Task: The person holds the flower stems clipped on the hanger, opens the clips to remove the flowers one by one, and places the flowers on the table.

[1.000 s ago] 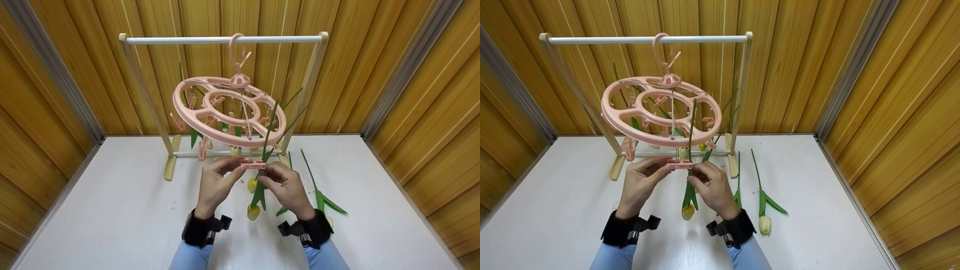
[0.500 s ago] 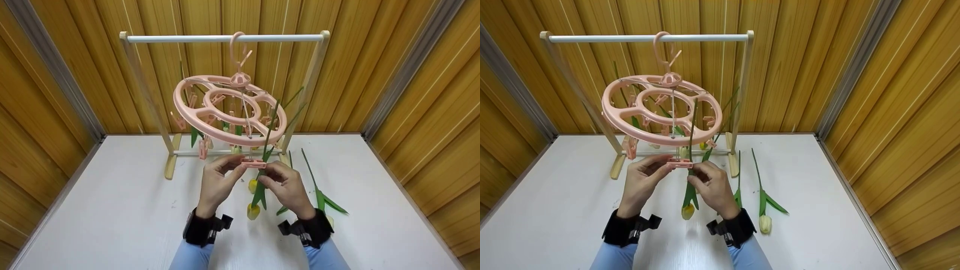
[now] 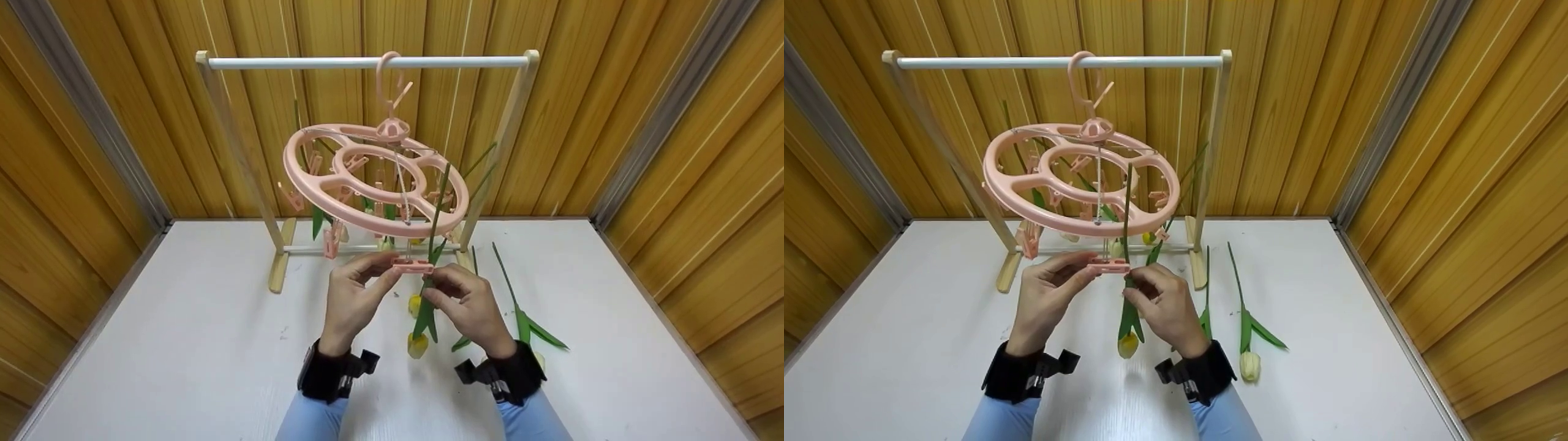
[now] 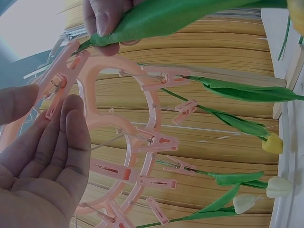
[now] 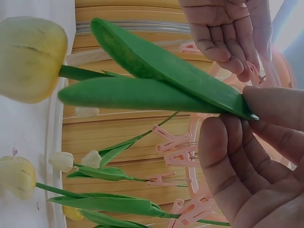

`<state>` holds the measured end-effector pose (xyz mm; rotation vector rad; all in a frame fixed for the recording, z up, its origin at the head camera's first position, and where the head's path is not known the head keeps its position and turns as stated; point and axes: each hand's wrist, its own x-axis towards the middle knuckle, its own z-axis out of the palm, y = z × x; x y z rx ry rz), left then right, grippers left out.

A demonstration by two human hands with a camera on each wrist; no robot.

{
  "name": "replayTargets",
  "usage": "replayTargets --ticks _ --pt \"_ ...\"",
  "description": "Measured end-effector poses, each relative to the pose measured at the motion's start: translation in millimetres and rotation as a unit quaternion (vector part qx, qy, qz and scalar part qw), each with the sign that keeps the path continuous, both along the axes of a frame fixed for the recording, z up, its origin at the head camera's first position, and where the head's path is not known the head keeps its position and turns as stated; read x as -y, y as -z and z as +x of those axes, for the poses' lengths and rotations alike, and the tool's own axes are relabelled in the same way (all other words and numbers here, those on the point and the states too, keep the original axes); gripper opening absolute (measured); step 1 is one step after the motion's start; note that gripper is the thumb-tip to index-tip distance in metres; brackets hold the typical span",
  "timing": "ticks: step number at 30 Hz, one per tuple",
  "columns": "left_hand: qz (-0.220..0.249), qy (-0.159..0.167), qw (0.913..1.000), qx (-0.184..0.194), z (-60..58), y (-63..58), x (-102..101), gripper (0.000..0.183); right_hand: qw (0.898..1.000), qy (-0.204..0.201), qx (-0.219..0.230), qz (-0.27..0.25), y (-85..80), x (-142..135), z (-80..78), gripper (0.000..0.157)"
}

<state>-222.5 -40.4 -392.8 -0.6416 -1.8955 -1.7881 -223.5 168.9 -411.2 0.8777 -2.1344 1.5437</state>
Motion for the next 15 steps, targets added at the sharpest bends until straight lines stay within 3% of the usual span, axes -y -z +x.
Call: replayTargets --ticks 15 --pt "0.005 0.005 0.9999 0.008 1.5 -0.3 0.5 0.026 1.000 0.010 0.015 0.019 -2.7 -4.9 0.2 0.015"
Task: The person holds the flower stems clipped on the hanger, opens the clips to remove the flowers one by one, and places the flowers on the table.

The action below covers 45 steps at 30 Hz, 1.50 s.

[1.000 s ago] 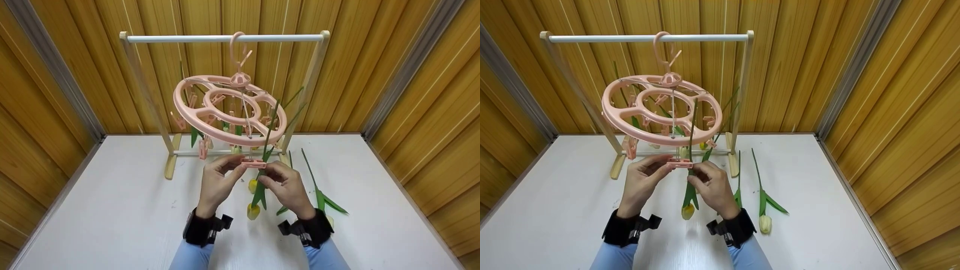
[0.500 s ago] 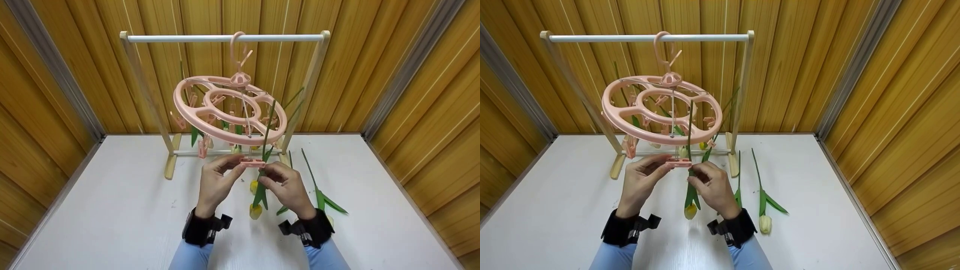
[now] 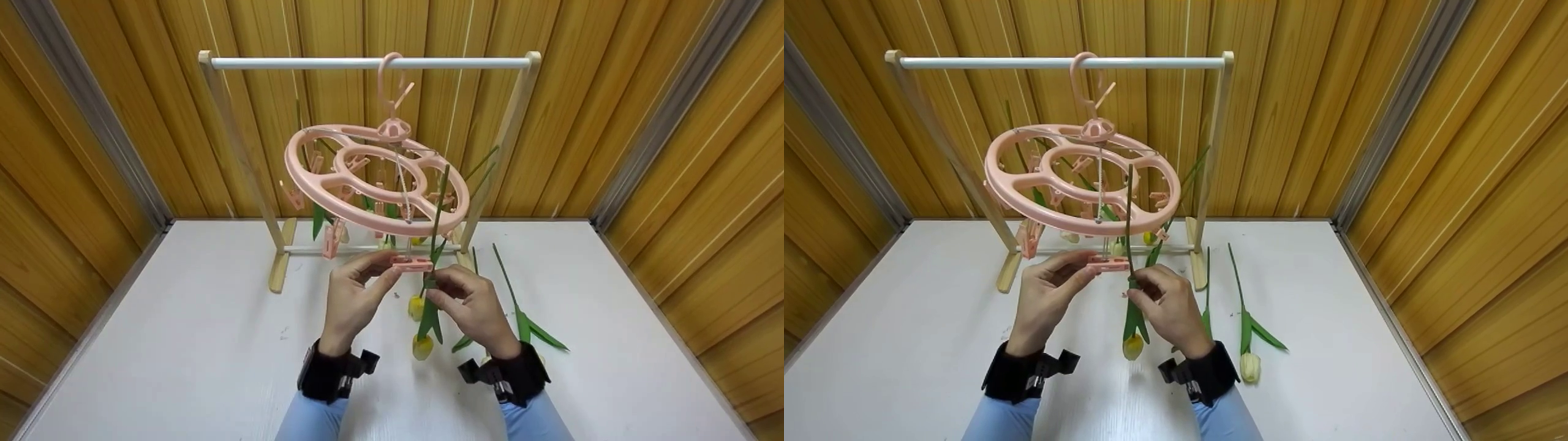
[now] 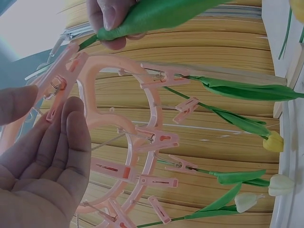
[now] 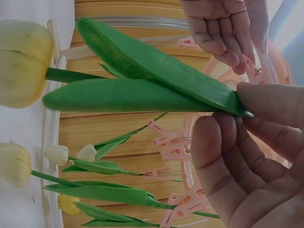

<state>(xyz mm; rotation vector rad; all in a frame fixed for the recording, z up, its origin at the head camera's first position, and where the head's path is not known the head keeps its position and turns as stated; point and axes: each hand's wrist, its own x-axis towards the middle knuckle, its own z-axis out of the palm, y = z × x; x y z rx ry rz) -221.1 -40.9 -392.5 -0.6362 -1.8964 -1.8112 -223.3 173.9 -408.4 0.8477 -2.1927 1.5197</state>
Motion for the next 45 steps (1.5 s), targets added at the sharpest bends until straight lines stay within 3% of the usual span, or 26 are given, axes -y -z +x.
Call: replayTargets --ticks 5,12,20,29,45 --pt "-0.016 -0.015 0.9997 0.004 -1.0 0.0 -1 0.027 1.000 0.002 0.014 0.001 -3.9 -3 1.2 0.015" --pt "-0.013 -0.018 0.9998 0.001 -1.7 2.0 0 0.031 0.999 0.027 -0.020 0.020 -6.7 -13 0.9 0.018" --pt "0.019 -0.018 0.9994 0.024 -3.3 1.8 -1 0.032 0.998 0.046 -0.002 0.031 -12.0 -25 2.5 0.016" --pt "0.032 -0.018 0.9991 0.021 -4.1 2.3 -2 0.034 0.996 0.065 0.000 0.066 -16.1 -37 5.4 0.017" --pt "0.060 -0.010 0.9977 0.028 -3.4 0.3 -4 0.038 0.993 0.092 0.011 0.080 -21.4 -50 9.9 0.018"
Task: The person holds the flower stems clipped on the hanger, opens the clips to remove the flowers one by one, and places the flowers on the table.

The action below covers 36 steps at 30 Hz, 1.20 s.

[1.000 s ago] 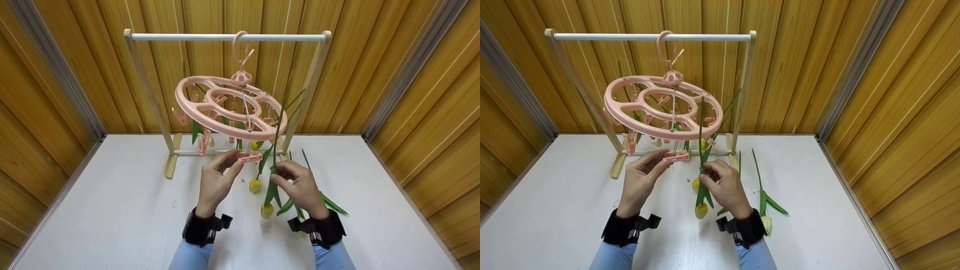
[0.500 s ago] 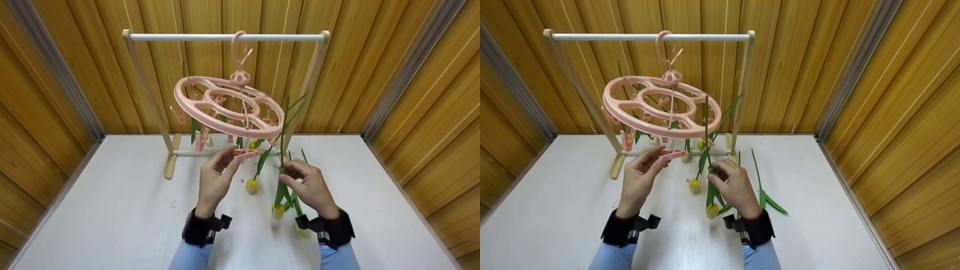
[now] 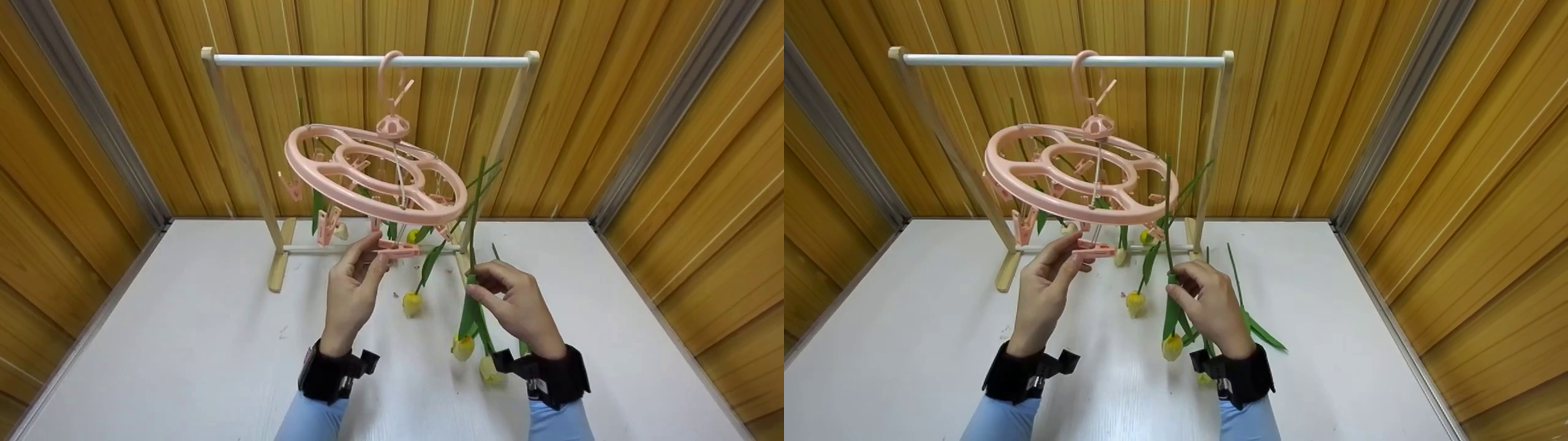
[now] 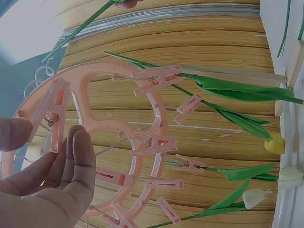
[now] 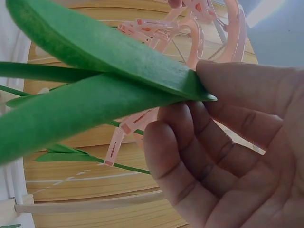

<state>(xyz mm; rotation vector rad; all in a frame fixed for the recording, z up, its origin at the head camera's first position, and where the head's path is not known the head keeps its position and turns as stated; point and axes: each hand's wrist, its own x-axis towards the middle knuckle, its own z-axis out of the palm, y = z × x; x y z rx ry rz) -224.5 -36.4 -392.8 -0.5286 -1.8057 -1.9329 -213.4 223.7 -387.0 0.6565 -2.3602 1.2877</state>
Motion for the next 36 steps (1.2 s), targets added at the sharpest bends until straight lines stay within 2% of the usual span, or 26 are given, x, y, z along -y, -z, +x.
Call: replayTargets --ticks 6,14,24,29,36 --pt "-0.014 -0.008 0.9997 -0.016 -0.7 1.4 1 0.039 1.000 0.014 0.020 0.006 0.1 -2 0.4 0.018" --pt "-0.033 -0.021 0.9989 -0.027 0.8 1.2 0 0.038 0.999 0.011 0.043 0.019 4.2 -5 -3.3 0.013" --pt "-0.043 -0.027 0.9982 -0.032 0.0 1.2 -1 0.039 0.992 -0.011 0.123 0.020 3.5 -11 -2.3 0.015" --pt "-0.036 -0.022 0.9986 -0.032 0.6 1.8 -1 0.039 0.989 -0.012 0.146 0.023 2.7 -12 -1.5 0.015" --pt "-0.047 -0.034 0.9980 -0.025 2.2 1.7 -1 0.038 0.986 -0.008 0.167 0.022 3.4 -15 -1.6 0.014"
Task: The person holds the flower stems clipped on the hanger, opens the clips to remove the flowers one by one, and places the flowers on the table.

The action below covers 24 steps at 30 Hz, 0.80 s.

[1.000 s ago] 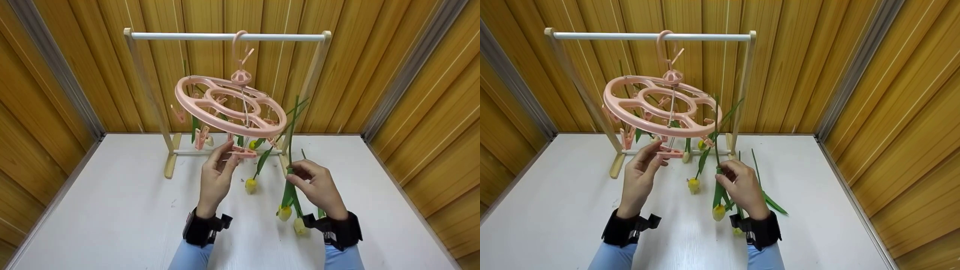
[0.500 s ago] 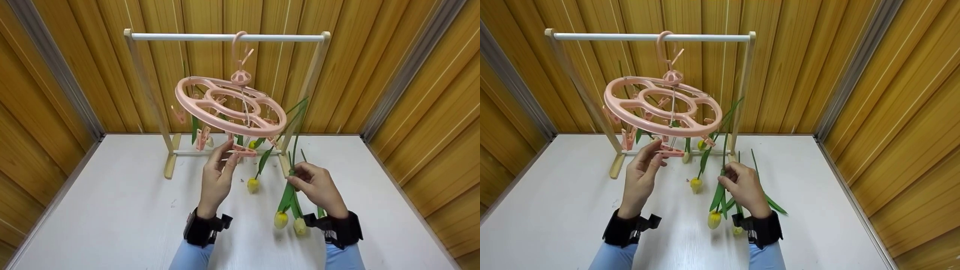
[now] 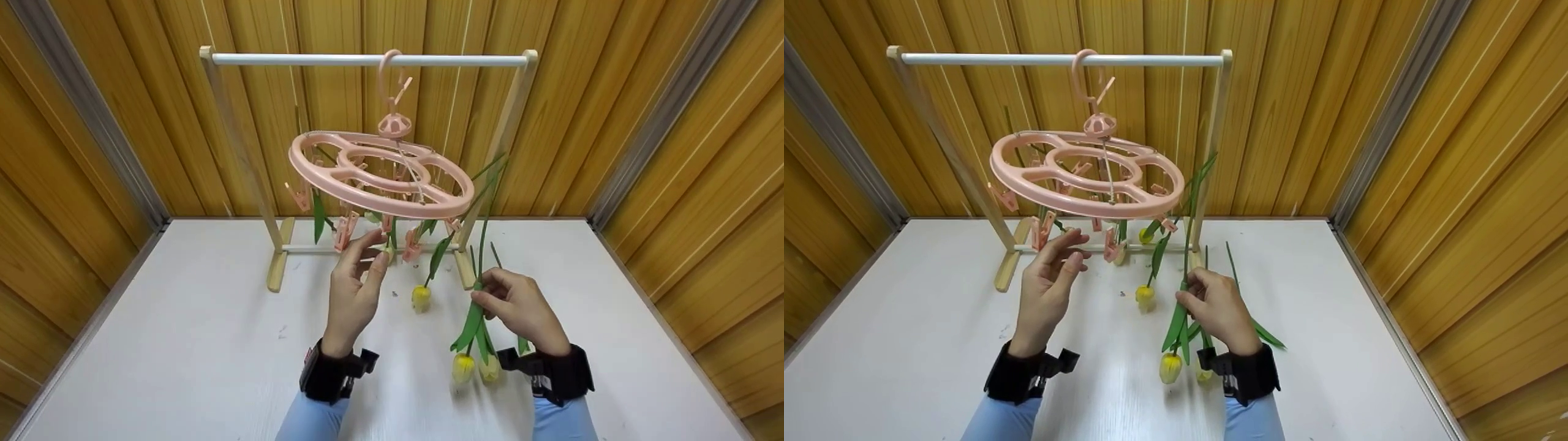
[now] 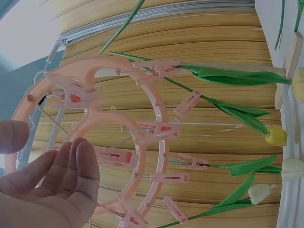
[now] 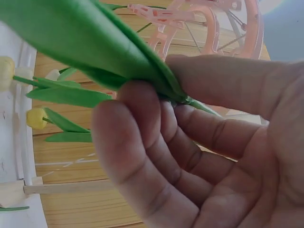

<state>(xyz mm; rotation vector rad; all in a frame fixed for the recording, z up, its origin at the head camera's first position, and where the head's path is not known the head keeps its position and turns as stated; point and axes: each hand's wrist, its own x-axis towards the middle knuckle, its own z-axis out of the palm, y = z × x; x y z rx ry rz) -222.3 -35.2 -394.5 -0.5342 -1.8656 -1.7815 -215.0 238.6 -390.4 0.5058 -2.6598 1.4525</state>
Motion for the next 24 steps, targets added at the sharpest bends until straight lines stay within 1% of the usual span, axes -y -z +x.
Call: replayTargets --ticks 11,17,20,24 --pt "-0.031 -0.026 0.9990 -0.016 -0.9 -0.4 0 0.037 0.999 -0.006 0.033 0.002 8.1 -5 -2.4 0.014" --pt "-0.058 -0.036 0.9972 -0.032 -3.8 3.0 -1 0.036 0.999 -0.007 0.042 0.021 15.7 -8 -5.8 0.014" --pt "-0.079 -0.051 0.9946 -0.043 -4.8 4.7 -2 0.037 0.998 -0.010 0.044 0.031 18.9 -7 -7.1 0.015" --pt "-0.103 -0.073 0.9903 -0.057 -5.7 6.4 -2 0.037 0.997 -0.012 0.063 0.037 22.9 -5 -10.1 0.015"
